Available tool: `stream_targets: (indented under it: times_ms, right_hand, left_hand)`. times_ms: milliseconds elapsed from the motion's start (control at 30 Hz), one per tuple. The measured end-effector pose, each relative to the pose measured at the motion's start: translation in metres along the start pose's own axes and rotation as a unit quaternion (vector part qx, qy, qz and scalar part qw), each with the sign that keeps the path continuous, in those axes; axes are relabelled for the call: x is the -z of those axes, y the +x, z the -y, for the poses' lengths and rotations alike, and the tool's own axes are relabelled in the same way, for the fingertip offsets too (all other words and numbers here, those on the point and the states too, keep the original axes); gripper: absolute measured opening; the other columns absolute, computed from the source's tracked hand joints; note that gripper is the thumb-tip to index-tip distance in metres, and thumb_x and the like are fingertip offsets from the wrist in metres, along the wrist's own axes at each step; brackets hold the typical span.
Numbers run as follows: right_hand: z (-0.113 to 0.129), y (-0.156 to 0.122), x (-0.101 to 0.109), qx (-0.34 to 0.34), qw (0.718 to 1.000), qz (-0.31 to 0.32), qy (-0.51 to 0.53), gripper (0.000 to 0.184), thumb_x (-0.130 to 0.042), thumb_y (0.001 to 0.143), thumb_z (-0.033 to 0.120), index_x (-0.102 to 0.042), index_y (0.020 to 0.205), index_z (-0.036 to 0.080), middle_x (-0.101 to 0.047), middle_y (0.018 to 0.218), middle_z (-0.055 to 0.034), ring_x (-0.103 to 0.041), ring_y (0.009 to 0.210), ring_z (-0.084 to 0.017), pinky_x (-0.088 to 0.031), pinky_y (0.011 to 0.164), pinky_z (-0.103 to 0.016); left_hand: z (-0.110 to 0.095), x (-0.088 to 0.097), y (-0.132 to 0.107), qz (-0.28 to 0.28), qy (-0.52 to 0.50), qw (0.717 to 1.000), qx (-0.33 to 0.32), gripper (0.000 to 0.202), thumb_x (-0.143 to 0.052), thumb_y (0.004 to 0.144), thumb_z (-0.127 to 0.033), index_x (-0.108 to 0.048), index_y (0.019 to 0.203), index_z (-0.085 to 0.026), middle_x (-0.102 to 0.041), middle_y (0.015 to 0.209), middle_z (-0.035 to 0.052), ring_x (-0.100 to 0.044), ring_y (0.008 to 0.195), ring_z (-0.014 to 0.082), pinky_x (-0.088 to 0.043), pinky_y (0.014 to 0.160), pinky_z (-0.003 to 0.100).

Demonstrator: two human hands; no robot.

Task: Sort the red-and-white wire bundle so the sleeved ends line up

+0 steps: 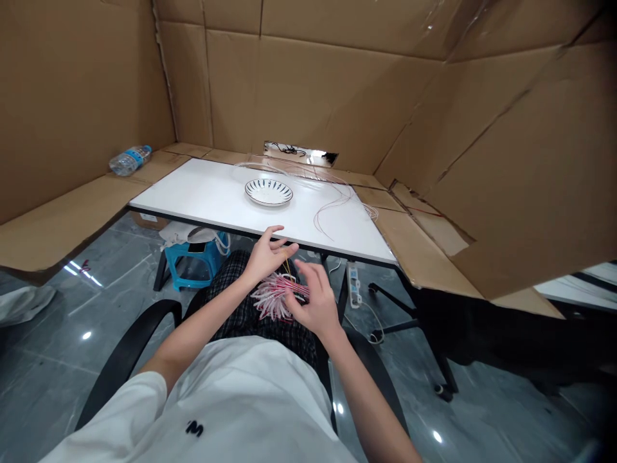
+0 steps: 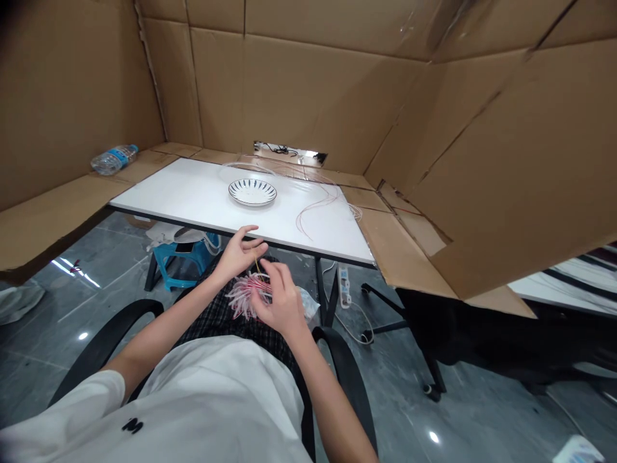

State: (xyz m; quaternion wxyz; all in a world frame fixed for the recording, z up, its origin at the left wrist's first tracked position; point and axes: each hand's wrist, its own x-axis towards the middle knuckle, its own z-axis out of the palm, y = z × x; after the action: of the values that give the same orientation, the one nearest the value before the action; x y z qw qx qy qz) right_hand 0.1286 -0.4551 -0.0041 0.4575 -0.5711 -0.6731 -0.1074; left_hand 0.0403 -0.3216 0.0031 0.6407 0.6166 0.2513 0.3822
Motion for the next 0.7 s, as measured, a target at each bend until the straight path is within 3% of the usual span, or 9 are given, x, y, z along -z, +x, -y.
stream_targets:
  times_ms: [100, 167, 233, 300, 433, 533, 600, 700]
  right_hand:
    - [-0.003, -0.001, -0.010, -0.184, 0.983, 0.000, 0.008, 0.066, -0.059, 0.082, 0.038, -0.037, 0.136, 0.006, -0.054, 0.107, -0.0169, -0.055, 0.097, -0.027, -0.049, 0.079, -0.039]
    - [-0.007, 0.000, -0.014, -0.250, 0.966, 0.048, 0.050, 0.057, -0.059, 0.083, 0.042, -0.050, 0.126, 0.006, -0.061, 0.097, -0.0138, -0.058, 0.089, -0.026, -0.047, 0.079, -0.037]
    - [-0.010, 0.000, -0.015, -0.277, 0.950, 0.102, 0.097, 0.038, -0.056, 0.084, 0.040, -0.064, 0.106, 0.010, -0.065, 0.088, -0.0100, -0.060, 0.080, -0.023, -0.046, 0.075, -0.033]
    - [-0.012, 0.000, -0.015, -0.285, 0.941, 0.132, 0.122, 0.030, -0.056, 0.085, 0.039, -0.069, 0.091, 0.012, -0.066, 0.078, -0.0063, -0.059, 0.069, -0.019, -0.044, 0.066, -0.028]
    - [-0.017, 0.000, -0.015, -0.293, 0.931, 0.155, 0.153, 0.034, -0.060, 0.082, 0.041, -0.068, 0.100, 0.013, -0.055, 0.056, 0.0012, -0.048, 0.052, -0.014, -0.035, 0.052, -0.024]
    - [-0.021, 0.001, -0.014, -0.288, 0.924, 0.170, 0.186, 0.036, -0.060, 0.081, 0.041, -0.067, 0.105, 0.014, -0.058, 0.060, 0.0008, -0.050, 0.055, -0.014, -0.037, 0.054, -0.023]
    - [-0.023, 0.001, -0.011, -0.288, 0.920, 0.173, 0.201, 0.033, -0.061, 0.080, 0.040, -0.068, 0.099, 0.014, -0.065, 0.076, -0.0031, -0.057, 0.067, -0.016, -0.042, 0.062, -0.024]
    - [-0.025, 0.002, -0.005, -0.300, 0.918, 0.164, 0.202, 0.034, -0.066, 0.076, 0.039, -0.067, 0.098, 0.013, -0.067, 0.087, -0.0058, -0.059, 0.076, -0.018, -0.044, 0.069, -0.026]
  left_hand:
    - [-0.012, -0.004, -0.005, -0.027, 0.022, 0.999, -0.039, 0.071, -0.077, 0.067, -0.042, -0.043, 0.125, -0.021, -0.065, 0.113, 0.0190, -0.062, 0.109, 0.0306, -0.050, 0.092, 0.043]
    - [-0.019, -0.007, -0.008, -0.018, 0.004, 0.998, -0.067, 0.070, -0.076, 0.067, -0.039, -0.041, 0.125, -0.022, -0.063, 0.117, 0.0184, -0.064, 0.106, 0.0281, -0.049, 0.093, 0.040]
    - [-0.023, -0.009, -0.009, 0.006, -0.034, 0.996, -0.084, 0.072, -0.077, 0.067, -0.036, -0.038, 0.125, -0.021, -0.060, 0.122, 0.0184, -0.064, 0.106, 0.0269, -0.048, 0.096, 0.039]
    - [-0.024, -0.009, -0.008, 0.033, -0.076, 0.992, -0.097, 0.076, -0.079, 0.065, -0.035, -0.035, 0.125, -0.021, -0.058, 0.125, 0.0184, -0.062, 0.110, 0.0271, -0.046, 0.099, 0.039]
    - [-0.025, -0.004, -0.006, 0.085, -0.090, 0.984, -0.131, 0.081, -0.078, 0.065, -0.035, -0.027, 0.127, -0.022, -0.052, 0.133, 0.0180, -0.057, 0.117, 0.0270, -0.043, 0.102, 0.040]
    - [-0.027, 0.000, -0.010, 0.065, 0.067, 0.981, -0.169, 0.075, -0.068, 0.076, -0.031, -0.022, 0.135, -0.023, -0.047, 0.138, 0.0183, -0.054, 0.121, 0.0253, -0.041, 0.103, 0.040]
    - [-0.031, 0.001, -0.014, 0.029, 0.268, 0.943, -0.195, 0.068, -0.056, 0.085, -0.026, -0.018, 0.141, -0.022, -0.049, 0.137, 0.0168, -0.057, 0.117, 0.0234, -0.034, 0.107, 0.043]
    - [-0.040, 0.001, -0.019, 0.016, 0.556, 0.807, -0.200, 0.066, -0.042, 0.088, -0.013, -0.011, 0.146, -0.021, -0.061, 0.123, 0.0130, -0.065, 0.099, 0.0196, -0.024, 0.110, 0.046]
